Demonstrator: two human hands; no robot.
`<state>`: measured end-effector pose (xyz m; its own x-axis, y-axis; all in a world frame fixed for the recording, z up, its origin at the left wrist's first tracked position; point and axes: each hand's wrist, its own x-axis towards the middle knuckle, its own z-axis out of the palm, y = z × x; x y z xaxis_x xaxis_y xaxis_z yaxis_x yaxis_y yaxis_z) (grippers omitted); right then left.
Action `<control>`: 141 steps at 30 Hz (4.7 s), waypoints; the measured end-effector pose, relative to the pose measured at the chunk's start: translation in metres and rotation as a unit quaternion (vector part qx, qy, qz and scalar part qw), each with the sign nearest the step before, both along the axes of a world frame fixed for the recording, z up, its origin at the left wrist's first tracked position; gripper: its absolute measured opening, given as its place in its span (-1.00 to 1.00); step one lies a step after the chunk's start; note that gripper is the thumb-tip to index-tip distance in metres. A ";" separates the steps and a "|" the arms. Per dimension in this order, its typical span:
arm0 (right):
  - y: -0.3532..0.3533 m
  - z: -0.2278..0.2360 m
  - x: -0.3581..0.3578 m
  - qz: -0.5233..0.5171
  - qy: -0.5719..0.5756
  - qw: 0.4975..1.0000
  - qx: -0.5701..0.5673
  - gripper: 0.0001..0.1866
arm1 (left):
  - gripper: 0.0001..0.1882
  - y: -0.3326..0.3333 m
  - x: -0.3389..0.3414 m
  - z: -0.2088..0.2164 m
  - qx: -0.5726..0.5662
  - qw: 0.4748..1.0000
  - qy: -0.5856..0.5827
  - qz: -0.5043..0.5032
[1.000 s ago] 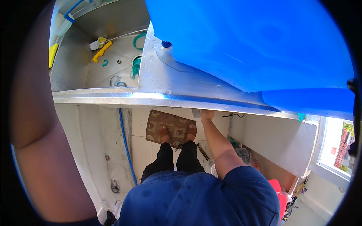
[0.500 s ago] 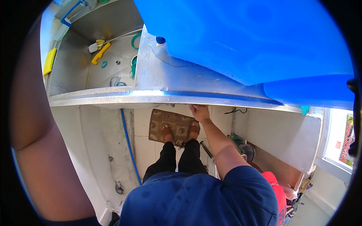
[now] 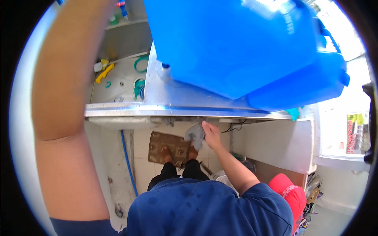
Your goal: The person fills a blue plastic container with water, wipes it dry, and then uses a heat gun to attach a green plastic ring to the container's opening. They then place the container into a plastic bag.
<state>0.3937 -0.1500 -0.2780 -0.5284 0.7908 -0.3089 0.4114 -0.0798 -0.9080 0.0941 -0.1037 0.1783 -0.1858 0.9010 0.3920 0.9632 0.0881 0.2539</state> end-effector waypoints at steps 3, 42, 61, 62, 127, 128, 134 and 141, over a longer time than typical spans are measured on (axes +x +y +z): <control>-0.011 0.137 0.015 -0.029 0.271 0.931 -0.244 -0.72 | -0.18 0.011 -0.017 0.007 -0.064 0.988 -0.135 -0.046; 0.060 0.163 -0.100 0.183 -0.149 0.483 0.843 -0.38 | 0.17 0.020 -0.026 0.006 -0.050 0.975 -0.191 -0.104; 0.079 0.226 -0.069 -0.223 -0.048 0.684 0.693 -0.42 | -0.18 0.014 -0.028 0.003 -0.024 0.996 0.037 -0.080; 0.096 0.250 -0.067 -0.237 0.006 0.656 0.717 -0.43 | -0.20 0.015 -0.029 0.002 -0.038 0.995 0.062 -0.073; 0.146 0.461 -0.082 -0.031 0.151 0.844 0.513 -0.60 | -0.45 0.059 -0.014 0.035 -0.182 0.983 0.001 -0.008; 0.147 0.458 -0.084 -0.051 0.145 0.830 0.536 -0.61 | -0.47 0.065 -0.010 0.039 -0.205 0.977 -0.043 -0.029; 0.149 0.444 -0.085 -0.094 0.202 0.800 0.557 -0.67 | -0.70 0.024 0.020 -0.022 0.112 0.979 0.159 0.057; 0.162 0.441 -0.083 -0.067 0.194 0.831 0.517 -0.62 | -0.43 0.000 -0.027 -0.028 0.227 0.973 -0.007 -0.026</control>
